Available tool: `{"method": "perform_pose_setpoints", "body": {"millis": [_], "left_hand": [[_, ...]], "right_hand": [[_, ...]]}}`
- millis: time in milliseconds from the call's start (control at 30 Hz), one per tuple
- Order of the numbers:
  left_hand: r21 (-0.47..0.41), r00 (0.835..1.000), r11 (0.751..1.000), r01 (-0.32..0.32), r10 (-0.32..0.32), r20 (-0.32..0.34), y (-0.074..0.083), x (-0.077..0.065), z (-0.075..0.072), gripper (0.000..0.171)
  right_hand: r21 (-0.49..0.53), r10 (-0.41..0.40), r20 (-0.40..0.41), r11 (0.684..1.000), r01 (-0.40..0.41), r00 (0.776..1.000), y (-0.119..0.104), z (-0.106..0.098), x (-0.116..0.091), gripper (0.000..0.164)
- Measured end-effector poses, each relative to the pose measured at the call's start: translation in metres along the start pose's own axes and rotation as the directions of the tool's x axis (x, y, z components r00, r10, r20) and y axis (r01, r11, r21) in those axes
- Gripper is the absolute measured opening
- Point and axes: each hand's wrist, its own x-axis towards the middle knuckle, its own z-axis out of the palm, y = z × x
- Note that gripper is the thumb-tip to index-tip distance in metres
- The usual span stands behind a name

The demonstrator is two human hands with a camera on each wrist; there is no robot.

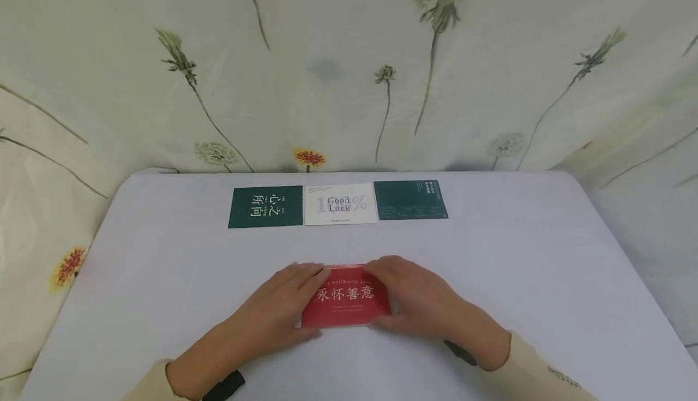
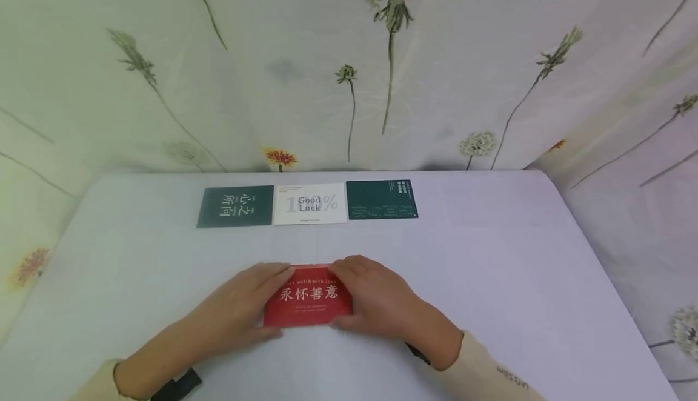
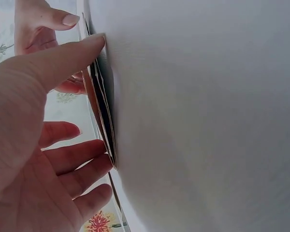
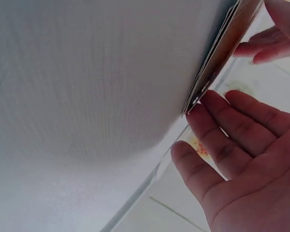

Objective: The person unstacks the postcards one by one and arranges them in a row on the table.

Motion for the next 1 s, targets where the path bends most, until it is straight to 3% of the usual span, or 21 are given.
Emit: {"method": "perform_pose_setpoints", "body": {"millis": [267, 1000], "left_hand": [[-0.012, 1.0, 1.0, 0.008, -0.008, 0.006, -0.0017, 0.0004, 0.0023, 0.109], [-0.04, 0.999, 0.999, 0.012, -0.013, -0.034, -0.0062, 0.002, 0.0019, 0.115]], "right_hand": [[0.082, 0.005, 0.013, 0.997, -0.006, 1.0, 0.0038, -0.0017, -0.0004, 0.09], [0.114, -0.009, -0.029, 0.993, 0.013, 1.0, 0.0053, -0.0017, -0.0025, 0.101]]}}
